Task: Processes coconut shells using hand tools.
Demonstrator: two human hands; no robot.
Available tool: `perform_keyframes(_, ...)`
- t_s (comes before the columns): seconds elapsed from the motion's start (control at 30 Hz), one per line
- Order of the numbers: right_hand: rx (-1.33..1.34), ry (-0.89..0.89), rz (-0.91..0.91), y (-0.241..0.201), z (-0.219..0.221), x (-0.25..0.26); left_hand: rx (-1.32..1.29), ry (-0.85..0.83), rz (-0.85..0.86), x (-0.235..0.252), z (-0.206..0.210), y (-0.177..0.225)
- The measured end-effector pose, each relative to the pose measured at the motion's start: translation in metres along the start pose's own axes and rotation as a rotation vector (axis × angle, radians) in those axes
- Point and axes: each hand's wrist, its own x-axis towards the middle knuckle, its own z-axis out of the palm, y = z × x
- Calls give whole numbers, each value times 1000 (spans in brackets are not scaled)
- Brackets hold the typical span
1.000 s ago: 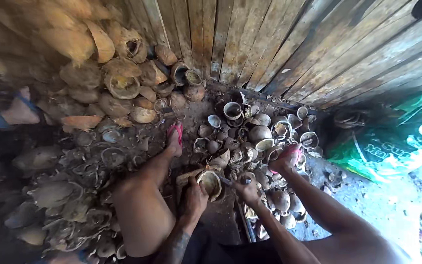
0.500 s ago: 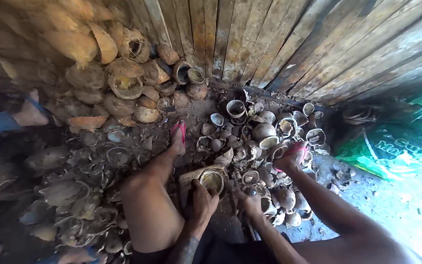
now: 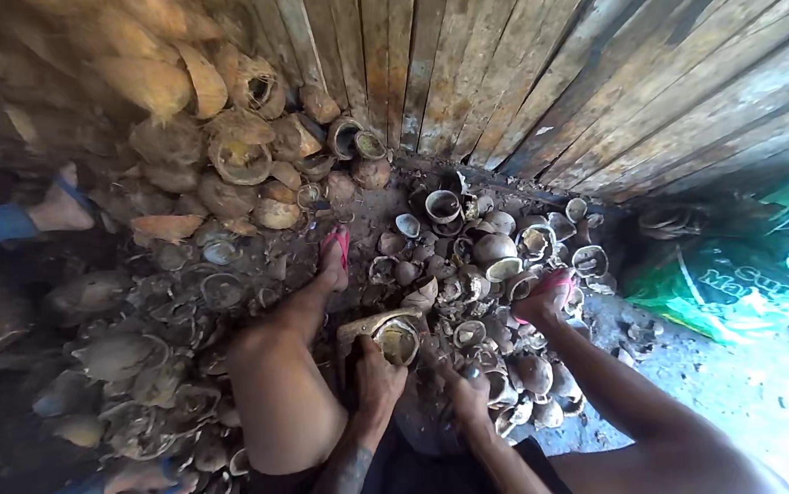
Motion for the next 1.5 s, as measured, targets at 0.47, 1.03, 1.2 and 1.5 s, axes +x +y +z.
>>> perform_keyframes(0.47, -125, 17, -281, 8, -1, 13, 71, -90, -50, 6, -14, 8)
perform_keyframes(1.03, 100, 50, -12, 8, 7, -25, 7, 55, 146, 2, 3, -23)
perform_keyframes(1.2, -83, -292, -40, 6, -16, 64, 56, 25, 169, 10, 4, -29)
perform_keyframes(1.5, 228, 43, 80, 8, -1, -34, -20, 18, 199, 10, 3, -20)
